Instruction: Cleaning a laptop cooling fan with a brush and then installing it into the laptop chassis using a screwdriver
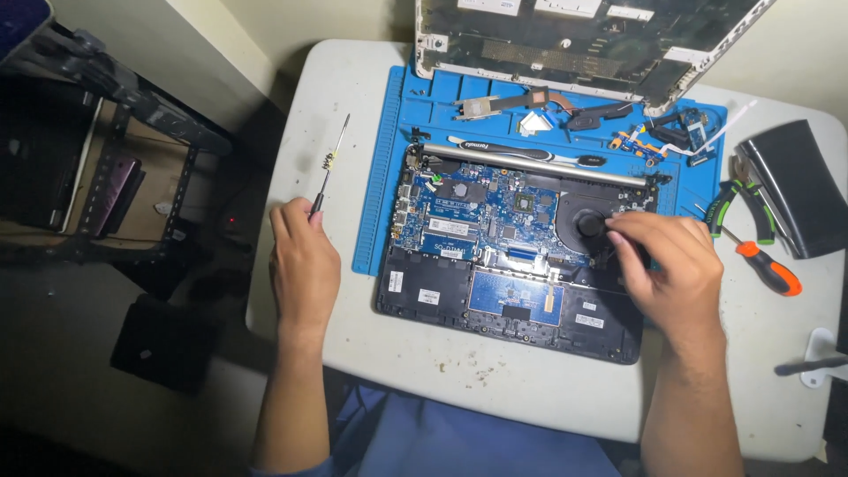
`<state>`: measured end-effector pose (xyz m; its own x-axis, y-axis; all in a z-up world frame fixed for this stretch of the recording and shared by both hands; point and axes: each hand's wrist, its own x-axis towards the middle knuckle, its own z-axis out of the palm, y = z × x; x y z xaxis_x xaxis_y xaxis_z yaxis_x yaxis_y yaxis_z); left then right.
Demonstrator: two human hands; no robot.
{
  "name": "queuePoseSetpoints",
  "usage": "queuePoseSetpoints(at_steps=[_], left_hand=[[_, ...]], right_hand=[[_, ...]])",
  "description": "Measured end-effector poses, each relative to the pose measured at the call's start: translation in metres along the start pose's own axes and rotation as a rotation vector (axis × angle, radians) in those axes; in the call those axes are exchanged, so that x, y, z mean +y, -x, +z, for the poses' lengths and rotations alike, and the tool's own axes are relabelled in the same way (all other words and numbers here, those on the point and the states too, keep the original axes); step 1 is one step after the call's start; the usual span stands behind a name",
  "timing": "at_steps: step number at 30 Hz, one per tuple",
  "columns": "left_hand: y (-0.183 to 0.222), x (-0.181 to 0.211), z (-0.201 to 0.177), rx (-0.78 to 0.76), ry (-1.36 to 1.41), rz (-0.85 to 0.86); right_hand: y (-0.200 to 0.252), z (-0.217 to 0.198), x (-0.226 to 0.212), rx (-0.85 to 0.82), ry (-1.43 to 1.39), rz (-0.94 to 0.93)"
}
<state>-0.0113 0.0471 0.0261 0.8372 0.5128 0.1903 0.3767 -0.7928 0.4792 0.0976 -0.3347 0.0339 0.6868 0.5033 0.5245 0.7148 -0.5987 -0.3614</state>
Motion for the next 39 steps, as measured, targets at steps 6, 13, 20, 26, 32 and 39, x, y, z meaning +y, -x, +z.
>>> queuePoseSetpoints(at_steps=[6,13,20,26,32,39], left_hand=[[0.027,0.047,-0.019,0.033,-0.067,0.516],[0.056,0.086,-0.004,0.157,0.06,0.736],[0.057,0.098,-0.018,0.069,0.07,0.784],[0.056,0.098,-0.017,0.034,0.086,0.79],[0.054,0.098,-0.016,0.043,0.052,0.789],[0.057,0.1,-0.01,0.067,-0.056,0.797]], right_hand=[[-0.006,0.006,-0.017,0.13,-0.091,-0.09],[0.0,0.029,-0.054,0.258,-0.196,-0.125],[0.001,0.023,-0.055,0.162,-0.179,-0.231],[-0.001,0.023,-0.055,0.184,-0.182,-0.221],[-0.006,0.022,-0.058,0.172,-0.109,-0.208],[-0.006,0.024,-0.069,0.078,-0.079,-0.179]])
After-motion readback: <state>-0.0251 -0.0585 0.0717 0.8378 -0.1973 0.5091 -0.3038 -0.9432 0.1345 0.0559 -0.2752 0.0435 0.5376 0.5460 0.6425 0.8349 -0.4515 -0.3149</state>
